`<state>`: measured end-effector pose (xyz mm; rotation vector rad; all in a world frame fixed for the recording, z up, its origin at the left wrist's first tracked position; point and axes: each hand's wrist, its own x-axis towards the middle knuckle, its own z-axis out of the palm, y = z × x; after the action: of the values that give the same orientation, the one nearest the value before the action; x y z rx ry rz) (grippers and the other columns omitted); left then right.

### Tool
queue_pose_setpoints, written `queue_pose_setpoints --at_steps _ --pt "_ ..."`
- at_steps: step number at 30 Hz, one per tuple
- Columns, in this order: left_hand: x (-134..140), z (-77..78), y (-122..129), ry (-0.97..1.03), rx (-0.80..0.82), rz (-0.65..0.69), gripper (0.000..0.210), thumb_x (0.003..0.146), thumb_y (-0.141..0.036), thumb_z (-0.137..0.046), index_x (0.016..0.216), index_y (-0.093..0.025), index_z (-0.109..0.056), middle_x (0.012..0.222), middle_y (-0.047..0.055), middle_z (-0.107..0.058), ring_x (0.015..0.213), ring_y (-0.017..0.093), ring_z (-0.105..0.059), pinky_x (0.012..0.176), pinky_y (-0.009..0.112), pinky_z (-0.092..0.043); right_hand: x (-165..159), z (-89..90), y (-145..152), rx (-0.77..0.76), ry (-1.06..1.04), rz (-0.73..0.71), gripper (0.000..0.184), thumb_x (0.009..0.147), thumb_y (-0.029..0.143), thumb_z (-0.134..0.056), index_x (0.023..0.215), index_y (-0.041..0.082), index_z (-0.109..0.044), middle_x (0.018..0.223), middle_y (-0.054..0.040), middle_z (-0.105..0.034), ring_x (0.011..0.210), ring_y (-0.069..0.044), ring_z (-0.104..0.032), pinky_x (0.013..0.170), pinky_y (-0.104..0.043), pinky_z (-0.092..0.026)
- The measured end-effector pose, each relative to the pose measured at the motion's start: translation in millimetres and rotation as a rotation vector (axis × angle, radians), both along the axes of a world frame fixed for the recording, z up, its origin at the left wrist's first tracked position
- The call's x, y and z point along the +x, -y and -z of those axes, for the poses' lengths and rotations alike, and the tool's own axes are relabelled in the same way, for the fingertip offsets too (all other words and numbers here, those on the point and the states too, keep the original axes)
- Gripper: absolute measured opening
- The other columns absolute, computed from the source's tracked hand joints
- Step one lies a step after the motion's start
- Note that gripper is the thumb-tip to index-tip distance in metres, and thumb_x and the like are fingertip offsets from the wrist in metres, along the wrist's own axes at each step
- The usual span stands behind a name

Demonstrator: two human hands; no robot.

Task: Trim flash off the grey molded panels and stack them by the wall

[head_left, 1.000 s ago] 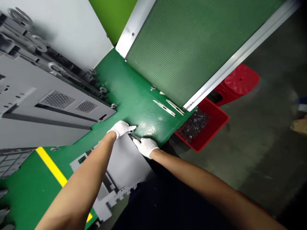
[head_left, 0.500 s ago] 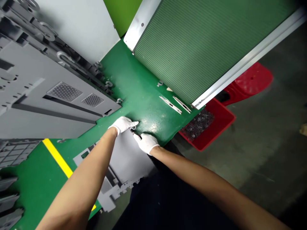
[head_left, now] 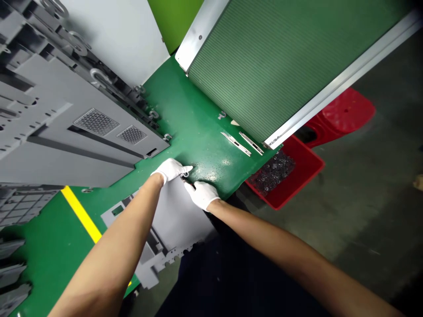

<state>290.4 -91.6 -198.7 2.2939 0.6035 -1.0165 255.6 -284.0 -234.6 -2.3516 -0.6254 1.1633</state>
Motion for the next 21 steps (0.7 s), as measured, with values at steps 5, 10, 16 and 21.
queue_pose_setpoints --at_steps 5,10,16,21 --pt "-1.3 0.2 0.2 0.009 -0.017 -0.009 0.051 0.073 -0.068 -0.063 0.077 -0.019 -0.079 0.071 0.005 -0.073 0.062 0.017 -0.054 0.060 0.028 -0.042 -1.9 -4.2 -3.4 -0.011 0.016 -0.012 0.073 0.099 0.066 -0.014 0.101 0.017 -0.069 0.098 -0.0170 -0.075 0.093 -0.031 -0.071 0.081 -0.041 -0.051" --pt "-3.2 0.1 -0.6 0.008 -0.037 -0.034 0.051 0.073 -0.068 -0.064 0.076 -0.019 -0.079 0.075 0.005 -0.075 0.066 0.017 -0.058 0.065 0.027 -0.045 11.1 -10.9 -5.1 -0.035 0.031 -0.134 0.077 0.099 0.064 -0.014 0.100 0.013 -0.071 0.092 -0.0209 -0.074 0.089 -0.035 -0.072 0.078 -0.045 -0.052" --pt "-9.1 4.7 -8.1 0.041 -0.087 -0.073 0.048 0.072 -0.066 -0.067 0.077 -0.020 -0.079 0.075 0.004 -0.075 0.068 0.017 -0.060 0.066 0.027 -0.048 15.9 -12.6 -5.3 -0.022 0.008 -0.147 0.078 0.096 0.069 -0.016 0.103 0.015 -0.072 0.098 -0.0208 -0.075 0.093 -0.034 -0.071 0.079 -0.044 -0.053" --pt "-11.5 4.0 -11.6 0.045 -0.108 -0.088 0.046 0.073 -0.063 -0.069 0.077 -0.019 -0.079 0.077 0.005 -0.075 0.071 0.018 -0.062 0.068 0.026 -0.048 -4.4 -13.1 -15.0 -0.041 -0.057 -0.028 0.074 0.099 0.063 -0.012 0.105 0.016 -0.068 0.101 -0.0177 -0.075 0.096 -0.031 -0.071 0.081 -0.040 -0.052"
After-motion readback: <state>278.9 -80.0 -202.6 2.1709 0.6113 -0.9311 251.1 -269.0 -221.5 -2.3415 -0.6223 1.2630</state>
